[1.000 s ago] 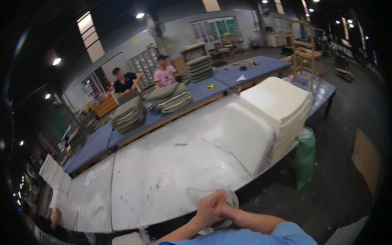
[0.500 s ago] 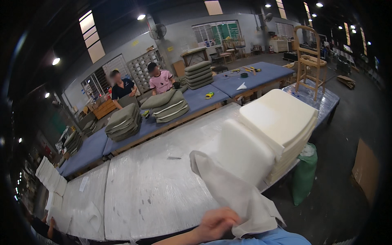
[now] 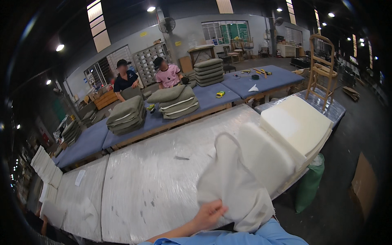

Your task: The person repeatedly picks up rectangular white foam sheets from a table, rolls them into cylinders by hand, and stacks the rolled pieces. The person also briefly handles a folded gray fabric item at the end.

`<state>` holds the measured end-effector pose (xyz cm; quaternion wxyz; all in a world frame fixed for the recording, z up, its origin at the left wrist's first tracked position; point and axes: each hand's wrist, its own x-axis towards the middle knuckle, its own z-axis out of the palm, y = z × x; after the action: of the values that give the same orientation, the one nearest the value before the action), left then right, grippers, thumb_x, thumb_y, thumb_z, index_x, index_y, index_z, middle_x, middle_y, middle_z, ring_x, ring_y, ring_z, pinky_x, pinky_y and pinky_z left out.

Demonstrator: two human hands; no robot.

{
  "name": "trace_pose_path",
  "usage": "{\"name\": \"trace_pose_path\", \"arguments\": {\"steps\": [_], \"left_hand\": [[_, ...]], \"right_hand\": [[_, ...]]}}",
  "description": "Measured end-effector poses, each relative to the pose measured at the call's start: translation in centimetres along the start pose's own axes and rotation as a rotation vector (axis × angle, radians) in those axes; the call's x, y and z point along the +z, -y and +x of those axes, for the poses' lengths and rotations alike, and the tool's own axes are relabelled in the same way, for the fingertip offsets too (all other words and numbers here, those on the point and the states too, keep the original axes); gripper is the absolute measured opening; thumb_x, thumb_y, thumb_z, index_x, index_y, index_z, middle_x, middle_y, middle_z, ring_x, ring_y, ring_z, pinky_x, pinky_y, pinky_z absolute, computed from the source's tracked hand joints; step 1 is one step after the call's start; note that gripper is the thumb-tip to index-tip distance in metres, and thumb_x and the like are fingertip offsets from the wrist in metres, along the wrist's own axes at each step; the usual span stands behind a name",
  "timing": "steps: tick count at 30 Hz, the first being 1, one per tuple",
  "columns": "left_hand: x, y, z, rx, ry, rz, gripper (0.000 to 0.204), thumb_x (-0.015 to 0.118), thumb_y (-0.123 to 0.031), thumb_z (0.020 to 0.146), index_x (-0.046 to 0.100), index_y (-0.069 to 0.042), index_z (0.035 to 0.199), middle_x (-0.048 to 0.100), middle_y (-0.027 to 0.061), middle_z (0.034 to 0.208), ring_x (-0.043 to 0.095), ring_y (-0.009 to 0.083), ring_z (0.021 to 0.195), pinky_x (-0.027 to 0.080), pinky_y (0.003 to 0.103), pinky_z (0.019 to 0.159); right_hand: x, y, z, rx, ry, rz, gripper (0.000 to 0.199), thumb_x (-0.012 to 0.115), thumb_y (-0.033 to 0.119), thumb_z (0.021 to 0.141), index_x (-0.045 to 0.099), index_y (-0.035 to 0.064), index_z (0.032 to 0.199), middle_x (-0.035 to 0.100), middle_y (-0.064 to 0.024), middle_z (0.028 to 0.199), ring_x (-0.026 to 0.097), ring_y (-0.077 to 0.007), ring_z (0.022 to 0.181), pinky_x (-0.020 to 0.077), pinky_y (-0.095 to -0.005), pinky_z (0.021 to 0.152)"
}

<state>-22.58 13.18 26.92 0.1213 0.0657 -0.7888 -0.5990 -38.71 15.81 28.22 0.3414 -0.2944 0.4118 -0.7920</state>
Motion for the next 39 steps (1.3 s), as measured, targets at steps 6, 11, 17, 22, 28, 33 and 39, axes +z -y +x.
{"name": "trace_pose_path", "arguments": {"steps": [6, 11, 17, 22, 28, 33, 39], "left_hand": [[-2.6, -2.9, 0.3, 0.221, 0.362, 0.094, 0.028, 0.063, -0.016, 0.103, 0.056, -0.002, 0.080, 0.053, 0.0023, 0.072, 0.050, 0.0147, 0.069, 0.043, 0.032, 0.065], [-7.9, -1.7, 1.4, 0.365, -0.602, 0.077, 0.006, 0.067, -0.006, 0.098, 0.066, -0.001, 0.101, 0.063, 0.0038, 0.086, 0.062, 0.0147, 0.082, 0.051, 0.028, 0.080], [-9.4, -0.8, 3.5, 0.254, -0.642, -0.068, 0.019, 0.067, -0.005, 0.097, 0.064, 0.001, 0.115, 0.067, 0.0074, 0.101, 0.063, 0.0123, 0.087, 0.052, 0.027, 0.079], [-9.7, -0.4, 3.8, 0.215, -0.675, -0.325, 0.012, 0.067, -0.002, 0.098, 0.064, 0.000, 0.110, 0.068, 0.0040, 0.094, 0.063, 0.0080, 0.084, 0.051, 0.023, 0.076], [-10.2, 0.8, 4.5, 0.231, -0.636, -0.162, 0.010, 0.065, 0.002, 0.098, 0.065, 0.001, 0.108, 0.066, 0.0025, 0.093, 0.062, 0.0087, 0.081, 0.051, 0.023, 0.075], [-10.4, -0.3, 4.2, 0.333, -0.569, 0.180, 0.018, 0.062, 0.012, 0.091, 0.068, 0.002, 0.105, 0.064, 0.0083, 0.098, 0.062, 0.0156, 0.088, 0.051, 0.027, 0.078], [-10.7, -0.1, 3.0, 0.213, -0.318, 0.181, 0.031, 0.057, 0.013, 0.085, 0.070, 0.002, 0.111, 0.059, 0.0109, 0.102, 0.061, 0.0199, 0.090, 0.052, 0.029, 0.077]], "right_hand": [[0.7, -0.4, 1.5, -0.034, -0.024, -0.031, 0.022, 0.058, 0.023, 0.101, 0.067, 0.0036, 0.107, 0.066, -0.0029, 0.095, 0.059, -0.0117, 0.086, 0.0478, -0.0285, 0.077], [1.1, -1.0, 2.0, -0.030, -0.024, -0.034, 0.021, 0.059, 0.023, 0.101, 0.067, 0.0039, 0.106, 0.065, -0.0026, 0.094, 0.058, -0.0115, 0.085, 0.0474, -0.0285, 0.076], [1.2, -2.2, 2.0, 0.000, -0.023, -0.048, 0.021, 0.059, 0.023, 0.100, 0.067, 0.0043, 0.104, 0.065, -0.0023, 0.092, 0.058, -0.0113, 0.084, 0.0469, -0.0285, 0.074], [0.8, -2.7, 2.4, 0.023, -0.010, -0.047, 0.021, 0.060, 0.024, 0.100, 0.067, 0.0045, 0.103, 0.064, -0.0021, 0.091, 0.057, -0.0111, 0.082, 0.0465, -0.0285, 0.073], [-0.5, -3.0, 1.7, 0.081, 0.020, -0.074, 0.020, 0.060, 0.024, 0.099, 0.066, 0.0049, 0.101, 0.064, -0.0018, 0.090, 0.057, -0.0109, 0.081, 0.0460, -0.0285, 0.071], [-1.2, -4.6, -0.2, 0.213, 0.073, -0.113, 0.020, 0.061, 0.025, 0.098, 0.066, 0.0052, 0.100, 0.063, -0.0015, 0.089, 0.056, -0.0107, 0.080, 0.0456, -0.0285, 0.070], [-3.7, -3.2, -1.7, 0.248, 0.029, -0.127, 0.020, 0.062, 0.025, 0.098, 0.066, 0.0055, 0.098, 0.063, -0.0012, 0.088, 0.056, -0.0105, 0.078, 0.0451, -0.0284, 0.069]]}}
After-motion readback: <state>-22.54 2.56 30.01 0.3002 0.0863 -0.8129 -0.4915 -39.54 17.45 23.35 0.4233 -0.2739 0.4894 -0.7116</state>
